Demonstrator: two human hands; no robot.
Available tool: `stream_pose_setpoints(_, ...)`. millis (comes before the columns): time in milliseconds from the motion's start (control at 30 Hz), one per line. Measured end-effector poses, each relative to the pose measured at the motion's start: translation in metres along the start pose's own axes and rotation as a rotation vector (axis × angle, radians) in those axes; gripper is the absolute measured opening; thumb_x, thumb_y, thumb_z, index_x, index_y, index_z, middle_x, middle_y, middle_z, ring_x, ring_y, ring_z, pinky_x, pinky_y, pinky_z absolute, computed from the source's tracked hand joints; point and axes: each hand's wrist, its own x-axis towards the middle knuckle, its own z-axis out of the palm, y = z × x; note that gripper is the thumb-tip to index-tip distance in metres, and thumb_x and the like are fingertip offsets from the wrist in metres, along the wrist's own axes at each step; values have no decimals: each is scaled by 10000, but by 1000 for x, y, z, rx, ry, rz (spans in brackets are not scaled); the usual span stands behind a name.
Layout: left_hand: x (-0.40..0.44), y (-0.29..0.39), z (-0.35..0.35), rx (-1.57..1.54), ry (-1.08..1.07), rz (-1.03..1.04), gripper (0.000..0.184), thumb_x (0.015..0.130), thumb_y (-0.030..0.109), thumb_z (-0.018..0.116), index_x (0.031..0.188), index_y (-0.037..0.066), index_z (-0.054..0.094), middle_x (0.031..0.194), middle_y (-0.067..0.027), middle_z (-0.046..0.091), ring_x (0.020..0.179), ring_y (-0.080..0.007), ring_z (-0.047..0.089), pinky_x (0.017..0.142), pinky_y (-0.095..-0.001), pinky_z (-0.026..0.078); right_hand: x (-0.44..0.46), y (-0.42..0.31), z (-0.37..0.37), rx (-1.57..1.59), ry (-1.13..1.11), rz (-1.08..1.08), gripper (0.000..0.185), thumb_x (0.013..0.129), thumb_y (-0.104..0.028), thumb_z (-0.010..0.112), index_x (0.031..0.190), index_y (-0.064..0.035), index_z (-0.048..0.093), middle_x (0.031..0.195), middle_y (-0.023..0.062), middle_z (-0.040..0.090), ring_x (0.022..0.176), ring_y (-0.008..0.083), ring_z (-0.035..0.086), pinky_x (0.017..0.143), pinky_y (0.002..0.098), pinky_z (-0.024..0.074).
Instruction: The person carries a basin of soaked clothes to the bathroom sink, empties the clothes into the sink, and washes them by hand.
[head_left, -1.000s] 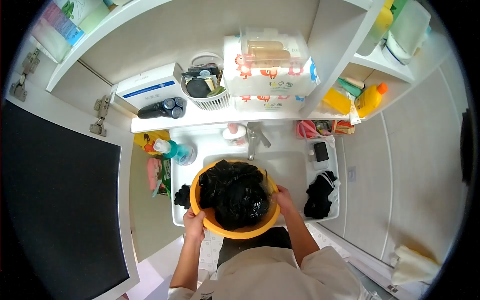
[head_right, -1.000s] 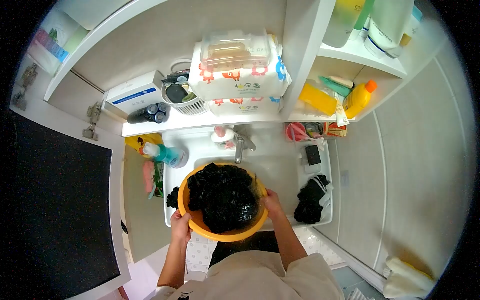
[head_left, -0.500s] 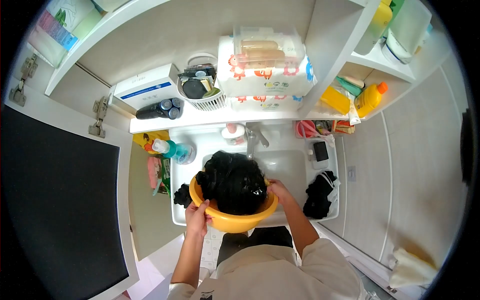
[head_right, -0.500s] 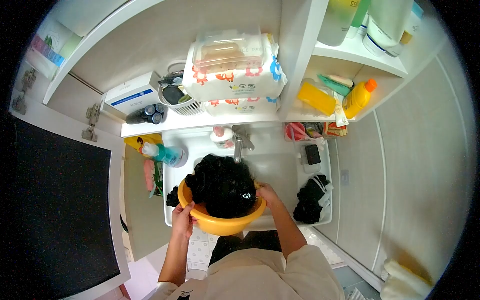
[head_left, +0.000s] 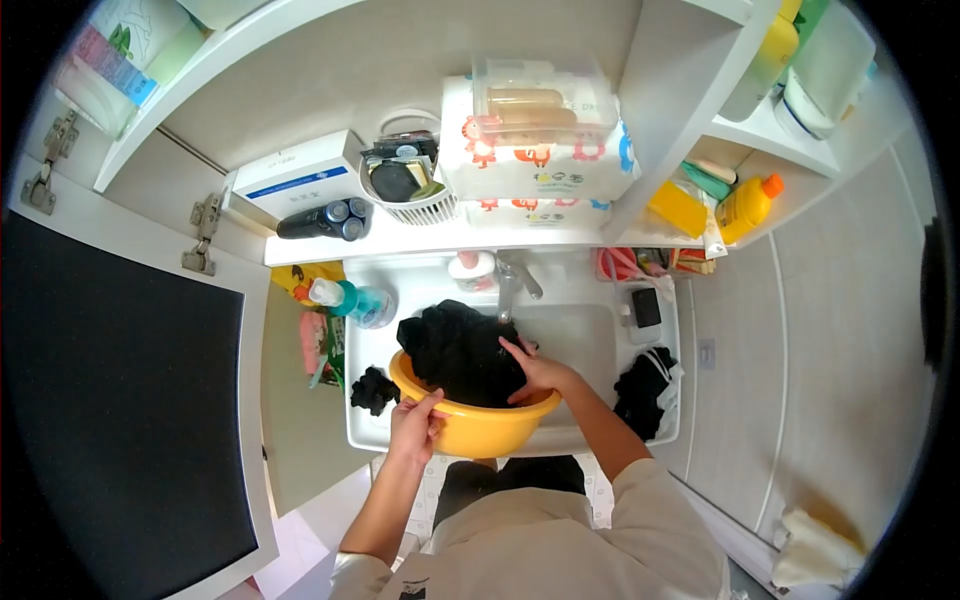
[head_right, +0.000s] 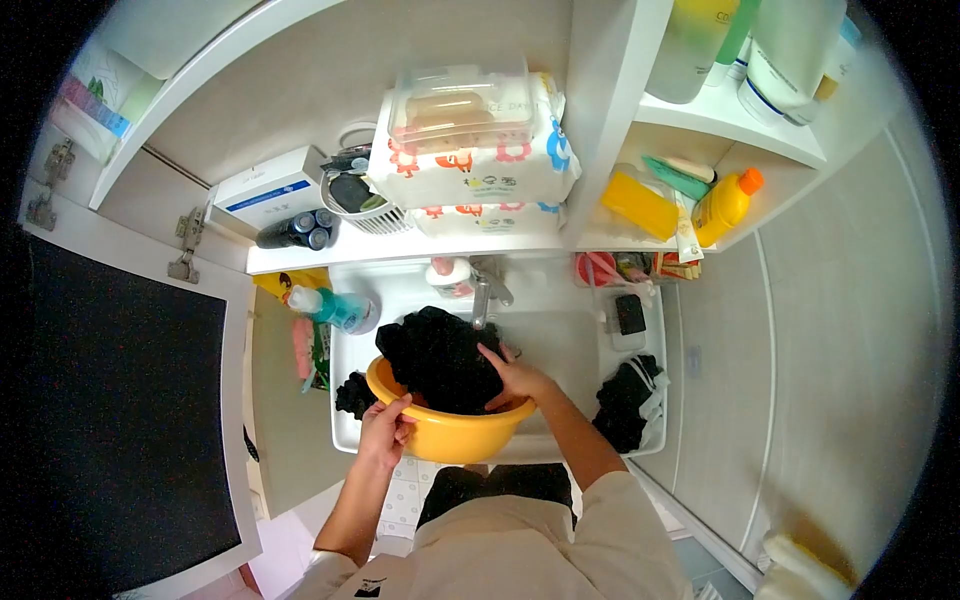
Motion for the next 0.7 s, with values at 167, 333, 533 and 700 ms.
stream_pose_setpoints(167, -17, 2, 18, 9, 14, 8, 208, 916, 156, 720, 819, 85, 550, 677, -112, 685, 355, -78, 382, 351, -222, 282, -4, 17, -6, 179, -44, -30, 1309, 659, -115, 896, 1601, -234, -4, 1561, 278, 298, 1349, 437, 434, 1092, 452, 400)
stream_pose_setpoints(333, -30, 19, 37, -1, -20, 40, 234, 940, 175, 699, 807, 88, 528, 728, -134, 715, 354, -71, 376, 356, -214, 283, -5, 26, -12, 227, -144, 60, 1140, 723, -4, 793, 1602, -177, 87, 1434, 256, 476, 1255, 352, 528, 1018, 411, 455)
stream_pose_setpoints(533, -38, 37, 49, 47, -98, 16, 268, 958, 212, 682, 788, 108, 503, 763, -143, 729, 352, -62, 352, 359, -214, 285, -6, 60, 0, 329, -206, 31, 1023, 768, -20, 745, 1598, -187, 171, 1239, 181, 599, 1075, 271, 589, 930, 379, 488)
stream_pose_setpoints(700, -42, 38, 49, 66, -138, 6, 256, 966, 223, 669, 799, 107, 515, 773, -148, 734, 358, -55, 358, 366, -217, 294, -12, 67, 19, 311, -13, -29, 1015, 748, -122, 815, 1584, -161, 240, 1187, 160, 612, 1015, 248, 581, 928, 371, 489)
